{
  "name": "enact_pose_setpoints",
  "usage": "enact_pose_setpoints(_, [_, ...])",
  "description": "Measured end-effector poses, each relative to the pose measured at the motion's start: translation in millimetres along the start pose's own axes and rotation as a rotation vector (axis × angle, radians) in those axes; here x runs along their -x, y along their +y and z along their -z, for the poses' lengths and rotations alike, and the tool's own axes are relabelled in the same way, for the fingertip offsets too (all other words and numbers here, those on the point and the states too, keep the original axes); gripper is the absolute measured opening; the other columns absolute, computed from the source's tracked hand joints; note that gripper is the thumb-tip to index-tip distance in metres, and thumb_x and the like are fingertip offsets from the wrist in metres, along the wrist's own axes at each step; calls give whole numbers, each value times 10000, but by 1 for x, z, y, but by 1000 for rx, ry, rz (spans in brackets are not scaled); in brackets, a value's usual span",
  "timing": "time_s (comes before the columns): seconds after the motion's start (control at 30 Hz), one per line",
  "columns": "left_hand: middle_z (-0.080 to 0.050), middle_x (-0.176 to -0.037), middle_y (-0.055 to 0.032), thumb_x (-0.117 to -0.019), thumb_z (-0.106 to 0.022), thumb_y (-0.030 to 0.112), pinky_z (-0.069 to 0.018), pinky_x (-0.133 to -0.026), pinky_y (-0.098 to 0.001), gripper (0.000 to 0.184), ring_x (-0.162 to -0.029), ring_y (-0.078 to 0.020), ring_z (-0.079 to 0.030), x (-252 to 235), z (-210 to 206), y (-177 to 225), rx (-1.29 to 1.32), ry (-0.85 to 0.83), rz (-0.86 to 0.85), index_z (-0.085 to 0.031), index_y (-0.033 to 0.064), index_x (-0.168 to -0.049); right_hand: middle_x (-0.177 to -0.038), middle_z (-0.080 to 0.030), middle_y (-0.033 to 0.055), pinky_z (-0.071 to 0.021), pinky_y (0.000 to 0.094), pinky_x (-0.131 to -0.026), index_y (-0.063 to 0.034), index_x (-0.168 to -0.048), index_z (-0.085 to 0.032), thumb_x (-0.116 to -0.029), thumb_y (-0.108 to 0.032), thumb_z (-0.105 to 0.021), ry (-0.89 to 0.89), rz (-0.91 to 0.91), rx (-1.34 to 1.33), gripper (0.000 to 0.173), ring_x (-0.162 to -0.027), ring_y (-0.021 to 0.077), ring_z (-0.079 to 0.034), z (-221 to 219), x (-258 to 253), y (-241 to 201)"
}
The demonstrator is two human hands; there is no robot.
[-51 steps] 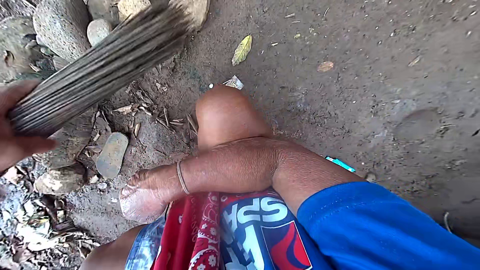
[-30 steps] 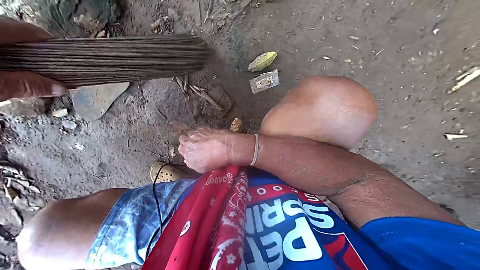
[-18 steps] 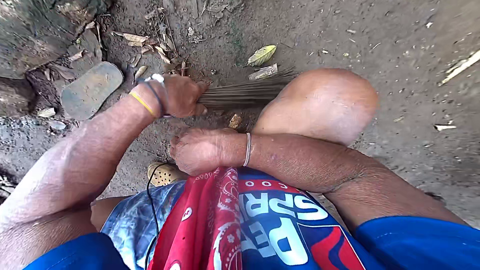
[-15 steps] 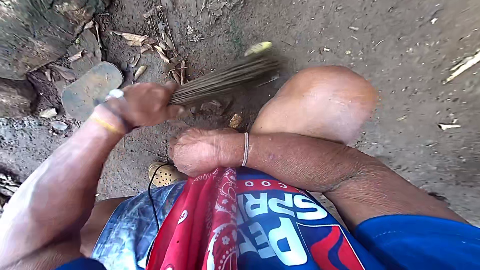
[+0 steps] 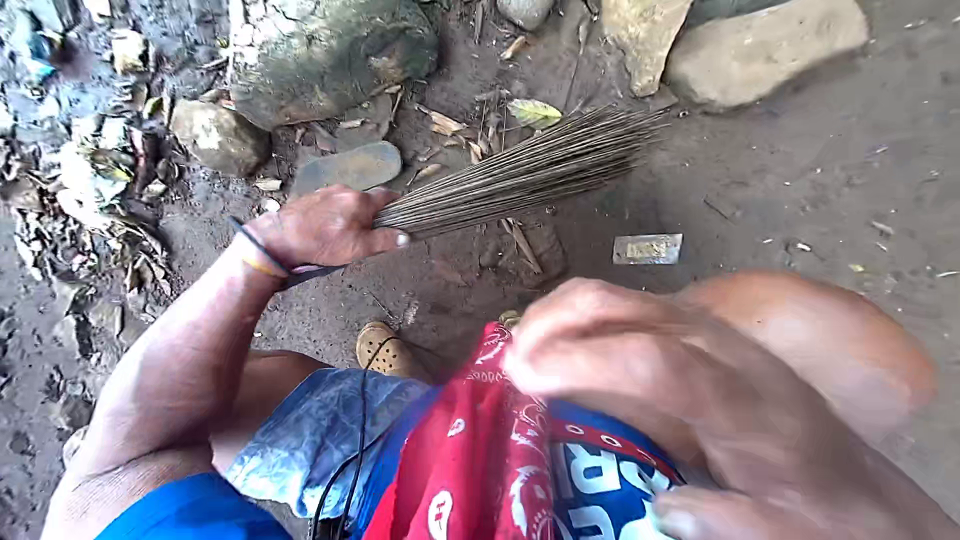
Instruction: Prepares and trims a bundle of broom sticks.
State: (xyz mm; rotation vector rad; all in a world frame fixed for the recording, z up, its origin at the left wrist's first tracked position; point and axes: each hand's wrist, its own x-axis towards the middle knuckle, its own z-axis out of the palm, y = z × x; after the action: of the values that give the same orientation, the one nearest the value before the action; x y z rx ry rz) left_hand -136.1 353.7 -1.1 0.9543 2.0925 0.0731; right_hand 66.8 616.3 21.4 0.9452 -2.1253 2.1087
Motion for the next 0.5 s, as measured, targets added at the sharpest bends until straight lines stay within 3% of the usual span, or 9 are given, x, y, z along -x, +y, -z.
enact_pose_setpoints(0.07, [-705, -917, -198, -1025, -557, 492, -526, -752, -655, 545, -858, -407, -699, -16, 2, 2, -46, 3, 44, -608, 51, -1341, -1304, -624, 150, -501, 348, -1034, -21, -1377, -556, -841, -365, -568, -156, -36, 62, 636, -1254, 245, -579, -17, -2, 6])
enact_pose_setpoints(0.1, [-697, -946, -226, -1039, -543, 479, -515, -770, -679, 535, -896, -446, -692, -22, 3, -1, -74, 7, 87, -597, 38, -1335, -1291, -629, 169, -509, 422, -1024, -21, -1397, -553, -776, -357, -635, -249, -39, 57, 711, -1236, 303, -591, -29, -4, 11])
enact_pose_setpoints(0.17, [-687, -1000, -268, -1048, -550, 459, -495, -812, -714, 514, -967, -495, -675, -28, 5, -12, -116, -6, 226, -586, 24, -1319, -1171, -665, 179, -525, 512, -925, -18, -1360, -598, -751, -354, -706, -445, -42, 71, 703, -1118, 366, -637, -50, -4, 19])
enact_pose_setpoints(0.23, [-689, -1019, -278, -1043, -574, 441, -486, -832, -731, 486, -995, -506, -670, -21, 7, -28, -134, -56, 351, -594, 40, -1318, -900, -640, 133, -519, 465, -742, -9, -1076, -681, -827, -309, -657, -568, -34, 71, 391, -872, 321, -652, -63, 0, 26])
enact_pose_setpoints(0.27, [-694, -1024, -278, -1040, -585, 435, -482, -835, -742, 480, -996, -507, -671, -11, 8, -36, -127, -72, 385, -606, 53, -1328, -786, -602, 104, -494, 432, -666, -32, -902, -662, -870, -261, -608, -584, -31, 57, 238, -773, 284, -636, -65, 1, 28])
enact_pose_setpoints(0.3, [-699, -1007, -267, -1035, -593, 439, -482, -825, -743, 468, -979, -497, -675, 0, 12, -40, -134, -78, 409, -624, 64, -1315, -703, -569, 78, -464, 409, -604, -61, -778, -617, -898, -217, -563, -573, -29, 35, 204, -695, 250, -618, -65, 2, 30])
enact_pose_setpoints(0.37, [-702, -944, -237, -1023, -609, 456, -489, -774, -732, 431, -921, -477, -682, 26, 20, -40, -187, -67, 448, -654, 90, -1246, -637, -545, 52, -434, 385, -541, -89, -702, -578, -921, -169, -517, -470, -17, 12, 241, -628, 213, -597, -59, 1, 29])
enact_pose_setpoints(0.43, [-697, -940, -251, -1018, -622, 449, -481, -767, -735, 428, -920, -499, -676, 45, 27, -35, -232, -63, 493, -659, 85, -1240, -650, -547, 56, -439, 354, -538, -77, -728, -578, -939, -149, -508, -267, -4, 6, 234, -633, 194, -588, -51, -2, 25])
enact_pose_setpoints(0.5, [-681, -932, -274, -1024, -618, 429, -467, -761, -746, 426, -913, -522, -663, 53, 29, -37, -236, -58, 512, -644, 57, -1229, -768, -589, 50, -488, 244, -644, -26, -875, -636, -973, -138, -526, -59, -7, -116, 186, -757, 117, -597, -40, -9, 21])
